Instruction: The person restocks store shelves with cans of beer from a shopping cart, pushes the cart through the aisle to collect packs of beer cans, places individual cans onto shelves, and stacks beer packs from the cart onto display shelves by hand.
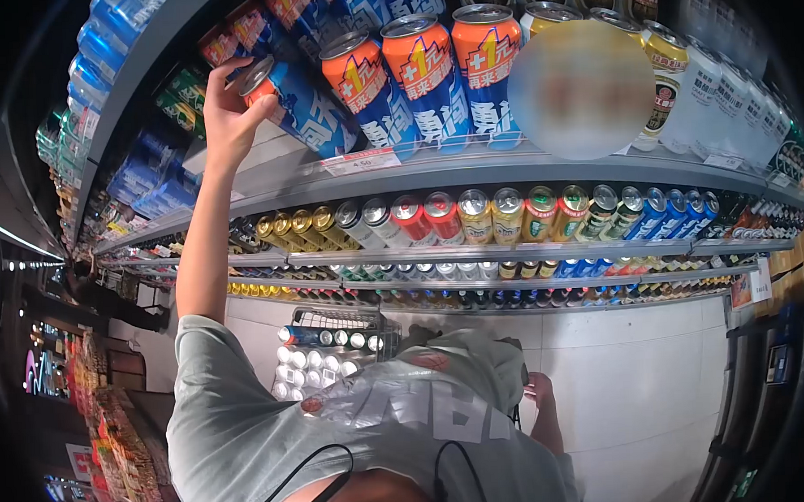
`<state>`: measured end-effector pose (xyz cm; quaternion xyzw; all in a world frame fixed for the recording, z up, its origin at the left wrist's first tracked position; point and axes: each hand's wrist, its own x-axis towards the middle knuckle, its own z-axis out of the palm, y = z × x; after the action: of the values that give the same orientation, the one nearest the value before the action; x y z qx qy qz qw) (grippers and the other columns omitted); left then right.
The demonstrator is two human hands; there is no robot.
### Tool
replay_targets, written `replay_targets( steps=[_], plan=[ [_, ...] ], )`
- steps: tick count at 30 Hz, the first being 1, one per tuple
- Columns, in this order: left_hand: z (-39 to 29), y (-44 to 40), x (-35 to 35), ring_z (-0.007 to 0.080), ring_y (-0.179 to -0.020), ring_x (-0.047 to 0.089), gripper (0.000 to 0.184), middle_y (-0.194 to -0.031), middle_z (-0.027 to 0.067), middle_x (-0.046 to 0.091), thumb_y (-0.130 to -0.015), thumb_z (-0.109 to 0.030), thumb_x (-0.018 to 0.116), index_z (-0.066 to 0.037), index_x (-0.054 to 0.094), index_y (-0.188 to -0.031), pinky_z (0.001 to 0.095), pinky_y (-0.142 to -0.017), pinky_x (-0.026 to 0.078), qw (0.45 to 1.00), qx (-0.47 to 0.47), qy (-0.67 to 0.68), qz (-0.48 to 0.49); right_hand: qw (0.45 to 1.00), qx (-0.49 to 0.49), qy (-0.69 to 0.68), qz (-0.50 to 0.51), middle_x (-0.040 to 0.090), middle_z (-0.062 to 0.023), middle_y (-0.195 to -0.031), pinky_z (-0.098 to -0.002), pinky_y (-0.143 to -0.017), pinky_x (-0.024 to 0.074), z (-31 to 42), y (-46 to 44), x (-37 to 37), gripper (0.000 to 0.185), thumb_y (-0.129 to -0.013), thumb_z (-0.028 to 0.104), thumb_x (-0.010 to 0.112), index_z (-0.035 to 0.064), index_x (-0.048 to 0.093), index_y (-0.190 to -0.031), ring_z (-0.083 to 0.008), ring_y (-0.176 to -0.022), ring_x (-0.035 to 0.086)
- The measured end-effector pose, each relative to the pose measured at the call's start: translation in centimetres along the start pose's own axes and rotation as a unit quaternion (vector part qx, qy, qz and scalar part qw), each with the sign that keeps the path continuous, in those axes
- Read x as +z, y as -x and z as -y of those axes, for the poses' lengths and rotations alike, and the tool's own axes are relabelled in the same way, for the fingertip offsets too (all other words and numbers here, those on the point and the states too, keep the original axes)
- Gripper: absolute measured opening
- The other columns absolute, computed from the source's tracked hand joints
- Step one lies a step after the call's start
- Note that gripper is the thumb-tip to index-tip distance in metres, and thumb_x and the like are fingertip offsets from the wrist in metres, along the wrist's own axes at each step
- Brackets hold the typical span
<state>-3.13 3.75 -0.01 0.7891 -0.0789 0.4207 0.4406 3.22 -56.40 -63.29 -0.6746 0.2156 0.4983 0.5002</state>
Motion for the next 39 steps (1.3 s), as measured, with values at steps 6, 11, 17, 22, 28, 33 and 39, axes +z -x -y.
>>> replay_targets(
  steps=[6,11,17,22,28,33,39],
  plan=[
    [0.0,0.2,2.0,0.0226,-0.101,0.064,0.072,-0.116,0.0214,0.062,-0.072,-0.005,0.082,0.001,0.039,-0.129,0.0333,-0.087,0.054,0.998,-0.051,-0.03,-0.001,0.999,-0.021,0.03,-0.005,0.059,-0.0054,-0.111,-0.0406,-0.081,0.0481,2.4,1.6,2.3,0.038,-0.086,0.027,0.054,0.0128,0.056,-0.121,-0.022,-0.097,0.057],
    [0.1,-0.4,3.2,0.0251,-0.104,0.063,0.082,-0.119,0.0248,0.058,-0.067,-0.005,0.085,0.001,0.034,-0.131,0.0357,-0.089,0.053,0.996,-0.056,-0.059,-0.031,0.999,0.007,0.042,-0.008,0.059,-0.0051,-0.111,-0.0403,-0.081,0.0475,2.4,1.6,2.3,0.038,-0.086,0.028,0.054,0.0133,0.056,-0.12,-0.0215,-0.097,0.056],
    [1.6,-1.4,2.1,0.0237,-0.107,0.06,0.086,-0.114,0.0203,0.061,-0.065,-0.026,0.089,0.002,0.04,-0.131,0.034,-0.093,0.049,0.977,-0.03,-0.21,0.005,0.999,0.014,0.031,-0.004,0.058,-0.0047,-0.112,-0.0407,-0.08,0.047,0.8,0.2,1.4,0.037,-0.085,0.031,0.055,0.0142,0.058,-0.117,-0.0225,-0.097,0.056],
    [1.2,-0.3,2.0,0.0184,-0.111,0.055,0.085,-0.124,0.013,0.054,-0.072,-0.021,0.084,0.0,0.037,-0.139,0.0327,-0.096,0.045,0.989,-0.076,-0.094,0.088,0.999,0.002,0.04,-0.001,0.057,-0.0036,-0.107,-0.0405,-0.077,0.0475,0.8,0.3,1.8,0.035,-0.083,0.031,0.055,0.0141,0.06,-0.114,-0.022,-0.095,0.056],
    [0.4,-0.2,1.9,0.016,-0.113,0.053,0.085,-0.131,0.0089,0.05,-0.075,-0.011,0.082,-0.003,0.033,-0.144,0.0319,-0.097,0.045,0.985,-0.102,-0.045,0.131,0.999,0.004,0.044,0.018,0.058,-0.0005,-0.096,-0.0391,-0.074,0.0479,-0.7,-2.3,1.1,0.034,-0.083,0.03,0.056,0.0147,0.062,-0.112,-0.0187,-0.085,0.057],
    [0.6,0.0,2.2,0.0164,-0.118,0.051,0.086,-0.133,0.01,0.049,-0.075,-0.01,0.082,-0.002,0.032,-0.144,0.0323,-0.1,0.043,0.987,-0.095,-0.029,0.124,0.998,-0.002,0.058,0.027,0.06,0.0005,-0.091,-0.036,-0.072,0.0479,-0.3,-2.6,1.1,0.033,-0.084,0.031,0.056,0.0142,0.062,-0.112,-0.0164,-0.081,0.058],
    [1.3,0.6,2.0,0.02,-0.122,0.05,0.093,-0.135,0.0131,0.047,-0.072,-0.017,0.085,-0.003,0.029,-0.145,0.0355,-0.104,0.042,0.992,-0.062,-0.045,0.097,0.998,0.004,0.062,0.026,0.06,0.0004,-0.09,-0.0353,-0.07,0.0477,1.4,-1.5,2.0,0.032,-0.085,0.031,0.056,0.0137,0.062,-0.111,-0.016,-0.08,0.058]
  ],
)
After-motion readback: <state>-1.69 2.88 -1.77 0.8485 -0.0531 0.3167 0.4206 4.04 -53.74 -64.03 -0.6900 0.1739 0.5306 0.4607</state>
